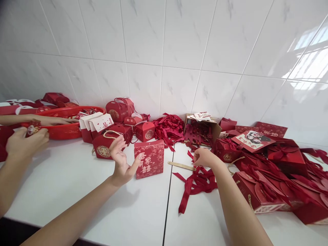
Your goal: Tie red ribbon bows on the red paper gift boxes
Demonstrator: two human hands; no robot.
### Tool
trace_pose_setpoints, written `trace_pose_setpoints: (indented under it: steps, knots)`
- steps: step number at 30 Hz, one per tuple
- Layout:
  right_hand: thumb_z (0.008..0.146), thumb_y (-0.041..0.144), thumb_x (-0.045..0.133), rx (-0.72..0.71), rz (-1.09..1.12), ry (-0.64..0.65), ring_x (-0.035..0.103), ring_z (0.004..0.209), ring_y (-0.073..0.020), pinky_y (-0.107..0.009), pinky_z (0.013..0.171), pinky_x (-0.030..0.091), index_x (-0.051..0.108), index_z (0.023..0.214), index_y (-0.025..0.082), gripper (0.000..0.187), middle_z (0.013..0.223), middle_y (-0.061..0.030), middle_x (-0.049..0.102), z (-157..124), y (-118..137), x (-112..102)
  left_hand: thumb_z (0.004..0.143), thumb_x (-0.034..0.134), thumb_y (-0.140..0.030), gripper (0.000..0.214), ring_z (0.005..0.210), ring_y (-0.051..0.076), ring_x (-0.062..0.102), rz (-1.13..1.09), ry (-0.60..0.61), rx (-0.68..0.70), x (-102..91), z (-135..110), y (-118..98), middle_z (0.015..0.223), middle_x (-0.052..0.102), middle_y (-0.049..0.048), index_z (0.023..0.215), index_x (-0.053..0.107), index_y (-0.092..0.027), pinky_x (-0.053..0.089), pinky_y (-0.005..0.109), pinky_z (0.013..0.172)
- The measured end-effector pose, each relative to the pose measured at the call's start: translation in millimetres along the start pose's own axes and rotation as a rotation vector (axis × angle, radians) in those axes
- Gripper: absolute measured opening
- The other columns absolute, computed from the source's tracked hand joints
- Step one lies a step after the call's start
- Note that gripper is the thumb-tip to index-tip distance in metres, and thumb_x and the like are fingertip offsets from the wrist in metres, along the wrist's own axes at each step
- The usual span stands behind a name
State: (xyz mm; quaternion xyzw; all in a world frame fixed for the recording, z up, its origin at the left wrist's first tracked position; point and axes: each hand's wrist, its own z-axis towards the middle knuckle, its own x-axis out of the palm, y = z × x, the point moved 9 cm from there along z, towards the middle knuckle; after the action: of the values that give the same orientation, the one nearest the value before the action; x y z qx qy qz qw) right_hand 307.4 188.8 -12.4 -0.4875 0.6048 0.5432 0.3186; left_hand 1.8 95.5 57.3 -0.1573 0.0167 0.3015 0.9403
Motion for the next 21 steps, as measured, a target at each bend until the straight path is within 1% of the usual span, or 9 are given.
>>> trace_pose_setpoints:
  steps: [2, 5, 7, 9, 12, 14, 16, 19, 21]
  knots:
    - [0.059, 0.015, 0.071, -0.011, -0.021, 0.027, 0.063, 0.07, -0.0162, -0.021, 0.055, 0.044, 0.062, 0.07, 0.017, 0.014, 0.074, -0.0022, 0.068, 1.5, -1.0, 5.0, 0.076, 0.065, -0.025, 0.06, 0.128, 0.031, 0.033, 0.002, 0.005, 0.004, 0.6, 0.6, 0.3, 0.135, 0.029, 0.0166, 0.124, 0.029, -0.024, 0.04, 0.049, 0.093]
    - [0.053, 0.015, 0.076, -0.023, -0.046, 0.068, 0.063, 0.074, -0.0177, -0.022, 0.058, 0.045, 0.065, 0.077, 0.017, 0.027, 0.08, -0.0026, 0.068, 8.5, -4.2, 18.3, 0.075, 0.065, -0.024, 0.06, 0.126, 0.031, 0.034, 0.012, -0.003, 0.017, 0.7, 1.9, 3.1, 0.132, 0.031, 0.0161, 0.124, 0.029, -0.024, 0.041, 0.048, 0.093]
    - [0.05, 0.017, 0.079, -0.033, -0.053, 0.083, 0.063, 0.075, -0.0183, -0.023, 0.058, 0.045, 0.066, 0.079, 0.018, 0.031, 0.083, -0.003, 0.068, 14.5, -6.6, 27.1, 0.075, 0.065, -0.023, 0.06, 0.125, 0.03, 0.035, 0.007, -0.006, 0.026, 0.7, 2.9, 4.0, 0.131, 0.031, 0.0158, 0.124, 0.029, -0.023, 0.042, 0.048, 0.092]
    - [0.05, 0.017, 0.078, -0.044, -0.045, 0.098, 0.063, 0.073, -0.0178, -0.023, 0.058, 0.045, 0.067, 0.076, 0.018, 0.028, 0.083, -0.0029, 0.068, 19.9, -9.5, 34.7, 0.075, 0.064, -0.023, 0.06, 0.125, 0.03, 0.036, -0.005, 0.004, 0.03, 1.7, 3.3, 4.2, 0.131, 0.031, 0.0159, 0.124, 0.029, -0.023, 0.044, 0.046, 0.09]
    - [0.054, 0.011, 0.073, -0.044, -0.007, 0.112, 0.063, 0.067, -0.0162, -0.022, 0.057, 0.045, 0.067, 0.07, 0.017, 0.018, 0.075, -0.0033, 0.069, 24.7, -14.9, 40.5, 0.076, 0.064, -0.024, 0.059, 0.124, 0.031, 0.036, 0.0, 0.017, 0.028, 2.8, 2.8, 4.1, 0.13, 0.032, 0.0157, 0.123, 0.029, -0.024, 0.045, 0.044, 0.088]
    - [0.057, 0.009, 0.069, -0.035, 0.029, 0.105, 0.062, 0.061, -0.0154, -0.023, 0.055, 0.045, 0.067, 0.067, 0.015, 0.012, 0.067, -0.0035, 0.068, 25.6, -17.4, 39.6, 0.076, 0.064, -0.025, 0.059, 0.124, 0.031, 0.037, 0.004, 0.023, 0.024, 3.6, 2.2, 5.1, 0.129, 0.033, 0.0155, 0.123, 0.029, -0.024, 0.045, 0.043, 0.087]
    - [0.058, 0.009, 0.067, -0.034, 0.07, 0.076, 0.06, 0.057, -0.0149, -0.023, 0.054, 0.045, 0.067, 0.062, 0.014, 0.007, 0.061, -0.0034, 0.067, 25.1, -16.9, 34.4, 0.075, 0.065, -0.023, 0.061, 0.123, 0.031, 0.037, 0.001, 0.026, 0.017, 4.3, 2.0, 7.0, 0.129, 0.033, 0.0157, 0.124, 0.029, -0.024, 0.045, 0.043, 0.086]
    - [0.06, 0.013, 0.067, -0.061, 0.153, -0.029, 0.06, 0.06, -0.0158, -0.025, 0.056, 0.044, 0.068, 0.061, 0.015, 0.003, 0.061, -0.0033, 0.067, 21.8, -9.1, 17.6, 0.072, 0.066, -0.02, 0.064, 0.122, 0.032, 0.038, 0.001, 0.02, 0.027, 3.3, 2.0, 6.5, 0.129, 0.034, 0.0163, 0.125, 0.03, -0.023, 0.044, 0.045, 0.086]
    - [0.062, 0.017, 0.066, -0.081, 0.236, -0.127, 0.059, 0.065, -0.0163, -0.025, 0.059, 0.043, 0.069, 0.064, 0.016, 0.004, 0.066, -0.0034, 0.068, 16.8, -1.5, 2.1, 0.071, 0.065, -0.016, 0.063, 0.12, 0.031, 0.04, 0.01, 0.015, 0.089, 1.4, 0.8, -2.2, 0.128, 0.035, 0.0155, 0.125, 0.032, -0.022, 0.044, 0.046, 0.088]
